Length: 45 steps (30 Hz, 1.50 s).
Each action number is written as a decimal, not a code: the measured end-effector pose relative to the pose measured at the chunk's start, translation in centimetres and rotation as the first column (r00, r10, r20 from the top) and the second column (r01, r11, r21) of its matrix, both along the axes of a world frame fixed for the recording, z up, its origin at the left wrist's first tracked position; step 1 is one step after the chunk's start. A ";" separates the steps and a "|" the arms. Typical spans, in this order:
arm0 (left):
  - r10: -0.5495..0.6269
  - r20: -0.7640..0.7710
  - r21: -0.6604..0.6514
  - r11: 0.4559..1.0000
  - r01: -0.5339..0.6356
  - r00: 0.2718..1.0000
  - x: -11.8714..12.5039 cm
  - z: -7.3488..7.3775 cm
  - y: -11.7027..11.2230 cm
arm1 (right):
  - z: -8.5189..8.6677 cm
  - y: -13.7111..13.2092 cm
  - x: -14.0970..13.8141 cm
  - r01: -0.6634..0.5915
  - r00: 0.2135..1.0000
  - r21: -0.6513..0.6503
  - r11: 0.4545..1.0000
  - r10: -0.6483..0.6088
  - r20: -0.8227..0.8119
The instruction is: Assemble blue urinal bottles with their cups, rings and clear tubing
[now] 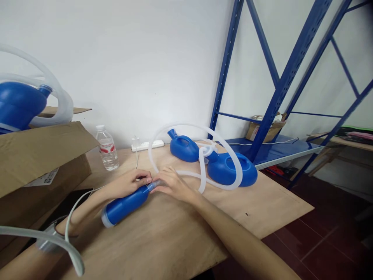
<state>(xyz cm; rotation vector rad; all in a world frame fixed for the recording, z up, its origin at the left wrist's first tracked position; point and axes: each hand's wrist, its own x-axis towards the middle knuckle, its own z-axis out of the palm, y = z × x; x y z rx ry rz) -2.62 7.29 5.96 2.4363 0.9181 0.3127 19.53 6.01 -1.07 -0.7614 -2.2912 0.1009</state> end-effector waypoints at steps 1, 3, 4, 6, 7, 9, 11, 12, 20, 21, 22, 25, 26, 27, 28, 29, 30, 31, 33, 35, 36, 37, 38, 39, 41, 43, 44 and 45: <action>-0.006 0.001 0.014 1.000 0.006 1.000 -0.1 0.0 0.0 | 0.2 -0.1 -0.1 0.013 1.000 -0.015 1.000 -0.013 0.003; -0.017 0.006 0.064 0.998 0.016 1.000 -0.1 -0.2 0.1 | 0.6 -0.4 -0.3 0.042 0.999 -0.039 0.998 -0.042 0.002; -0.026 0.010 0.101 0.995 0.025 1.000 -0.1 -0.3 0.1 | 0.7 -0.5 -0.4 0.054 0.999 -0.046 0.997 -0.054 -0.004; -0.060 0.021 0.185 0.981 0.055 0.998 0.1 -0.5 0.1 | 0.8 -0.6 -0.6 0.075 0.997 -0.052 0.996 -0.076 -0.024; -0.080 0.020 0.224 0.972 0.074 0.997 0.2 -0.5 0.0 | 0.7 -0.5 -0.6 0.081 0.996 -0.051 0.995 -0.083 -0.034; -0.103 -0.004 0.281 0.955 0.100 0.995 0.4 -0.6 -0.1 | 0.5 -0.5 -0.6 0.084 0.995 -0.042 0.996 -0.086 -0.053; -0.084 -0.038 0.305 0.948 0.092 0.996 0.5 -0.7 -0.2 | 0.3 -0.3 -0.6 0.084 0.994 -0.030 0.996 -0.086 -0.067; -0.068 -0.046 0.306 0.949 0.079 0.997 0.6 -0.7 -0.2 | 0.2 -0.3 -0.5 0.086 0.994 -0.028 0.996 -0.088 -0.068; 0.049 0.006 0.176 0.983 -0.049 0.999 0.6 -0.9 0.0 | 0.3 -0.3 -0.8 0.141 0.983 -0.091 0.986 -0.151 -0.108; 0.065 0.007 0.166 0.984 -0.065 0.998 0.5 -1.0 0.1 | 0.3 -0.3 -0.9 0.160 0.977 -0.101 0.982 -0.172 -0.125; 0.081 0.001 0.160 0.984 -0.080 0.997 0.3 -1.1 0.2 | 0.4 -0.3 -0.9 0.181 0.970 -0.115 0.977 -0.196 -0.141; 0.096 -0.054 0.164 0.983 -0.086 0.994 -0.8 -1.4 0.9 | 0.4 -0.3 -0.8 0.236 0.945 -0.171 0.957 -0.267 -0.190; 0.085 -0.076 0.168 0.983 -0.071 0.994 -1.3 -1.5 1.2 | 0.3 -0.2 -0.7 0.247 0.936 -0.188 0.951 -0.284 -0.208; 0.064 -0.100 0.169 0.985 -0.047 0.993 -1.8 -1.5 1.5 | 0.2 -0.1 -0.6 0.252 0.928 -0.201 0.947 -0.295 -0.225; 0.050 -0.124 0.168 0.985 -0.028 0.991 -2.4 -1.4 1.8 | 0.1 0.0 -0.4 0.252 0.923 -0.209 0.945 -0.300 -0.242; 0.046 -0.154 0.162 0.987 -0.021 0.987 -2.8 -1.3 2.1 | 0.0 0.2 -0.3 0.247 0.920 -0.213 0.945 -0.298 -0.255; 0.056 -0.183 0.155 0.987 -0.028 0.981 -3.3 -1.0 2.4 | -0.2 0.4 -0.2 0.241 0.920 -0.215 0.947 -0.293 -0.260; 0.076 -0.205 0.151 0.987 -0.046 0.976 -3.6 -0.8 2.6 | -0.3 0.6 -0.2 0.234 0.924 -0.214 0.948 -0.286 -0.255; 0.115 -0.218 0.155 0.984 -0.082 0.969 -4.3 -0.2 3.1 | -0.4 0.7 -0.2 0.236 0.933 -0.207 0.949 -0.281 -0.226; 0.146 -0.183 0.178 0.978 -0.113 0.972 -4.9 0.3 3.6 | 0.1 0.2 -0.5 0.252 0.943 -0.182 0.950 -0.283 -0.173; 0.161 -0.157 0.187 0.974 -0.130 0.974 -5.3 0.4 3.8 | 0.6 -0.5 -0.6 0.260 0.948 -0.156 0.953 -0.283 -0.149; 0.177 -0.129 0.191 0.970 -0.151 0.976 -5.7 0.5 4.1 | 1.4 -1.5 -0.7 0.264 0.953 -0.114 0.958 -0.277 -0.121; 0.195 -0.100 0.188 0.967 -0.174 0.976 -6.2 0.4 4.4 | 2.3 -2.8 -0.7 0.264 0.958 -0.053 0.963 -0.268 -0.102; 0.214 -0.073 0.175 0.964 -0.198 0.974 -6.6 0.3 4.7 | 3.3 -4.4 -0.4 0.264 0.962 0.025 0.964 -0.261 -0.085; 0.260 -0.027 0.125 0.959 -0.255 0.965 -7.3 -0.1 5.2 | 5.5 -7.7 1.1 0.257 0.964 0.266 0.929 -0.265 -0.006; 0.334 0.009 0.044 0.942 -0.334 0.943 -7.7 -0.6 5.6 | 7.4 -10.3 4.2 0.361 0.926 0.465 0.808 -0.370 -0.075; 0.371 0.026 0.003 0.928 -0.372 0.928 -7.8 -0.9 5.8 | 8.0 -10.9 6.3 0.448 0.885 0.480 0.755 -0.451 -0.117; 0.402 0.045 -0.034 0.916 -0.400 0.915 -7.8 -1.1 5.9 | 8.4 -11.1 8.8 0.519 0.841 0.452 0.725 -0.527 -0.121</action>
